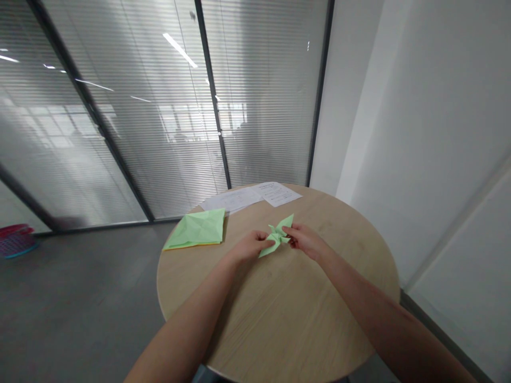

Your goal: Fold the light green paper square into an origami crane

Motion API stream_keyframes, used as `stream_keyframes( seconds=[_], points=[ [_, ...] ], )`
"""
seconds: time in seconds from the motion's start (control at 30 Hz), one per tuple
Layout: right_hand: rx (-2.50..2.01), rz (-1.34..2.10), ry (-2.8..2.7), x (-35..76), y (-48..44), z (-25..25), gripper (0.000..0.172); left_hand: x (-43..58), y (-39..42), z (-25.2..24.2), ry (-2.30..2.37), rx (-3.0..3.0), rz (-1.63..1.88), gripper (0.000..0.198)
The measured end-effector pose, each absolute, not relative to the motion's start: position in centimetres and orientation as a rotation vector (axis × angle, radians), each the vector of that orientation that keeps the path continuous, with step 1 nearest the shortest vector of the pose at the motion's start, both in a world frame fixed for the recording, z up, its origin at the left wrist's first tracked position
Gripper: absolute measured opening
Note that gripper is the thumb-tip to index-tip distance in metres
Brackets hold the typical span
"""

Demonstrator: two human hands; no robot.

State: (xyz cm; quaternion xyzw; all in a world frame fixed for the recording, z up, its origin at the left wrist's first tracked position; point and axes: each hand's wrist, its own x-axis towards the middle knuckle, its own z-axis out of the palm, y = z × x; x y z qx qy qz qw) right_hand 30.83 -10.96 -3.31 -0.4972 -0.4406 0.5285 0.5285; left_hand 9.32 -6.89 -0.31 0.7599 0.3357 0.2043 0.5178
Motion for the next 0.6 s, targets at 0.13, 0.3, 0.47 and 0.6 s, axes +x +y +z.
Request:
stream_keyframes(
  seconds=[0.13,0.3,0.47,0.6],
  points=[
    [-1.21,1.247,-1.104,30.8,-10.9,-3.5,0.037,9.6,-6.7,-0.5,0.814,1.83,0.528,0.041],
    [-1.227,1.184,-1.163,30.9,-10.6,-3.9,0.038,10.0,-6.8,-0.9,0.807,1.802,0.507,0.038],
    [-1.258,1.18,-1.235,31.1,-10.6,-3.9,0.039,10.1,-7.5,-0.3,0.851,1.774,0.475,0.028],
    [-1.296,1.15,-1.281,31.3,-11.1,-3.1,0.039,9.7,-7.8,0.3,0.828,1.748,0.472,0.026]
  ],
)
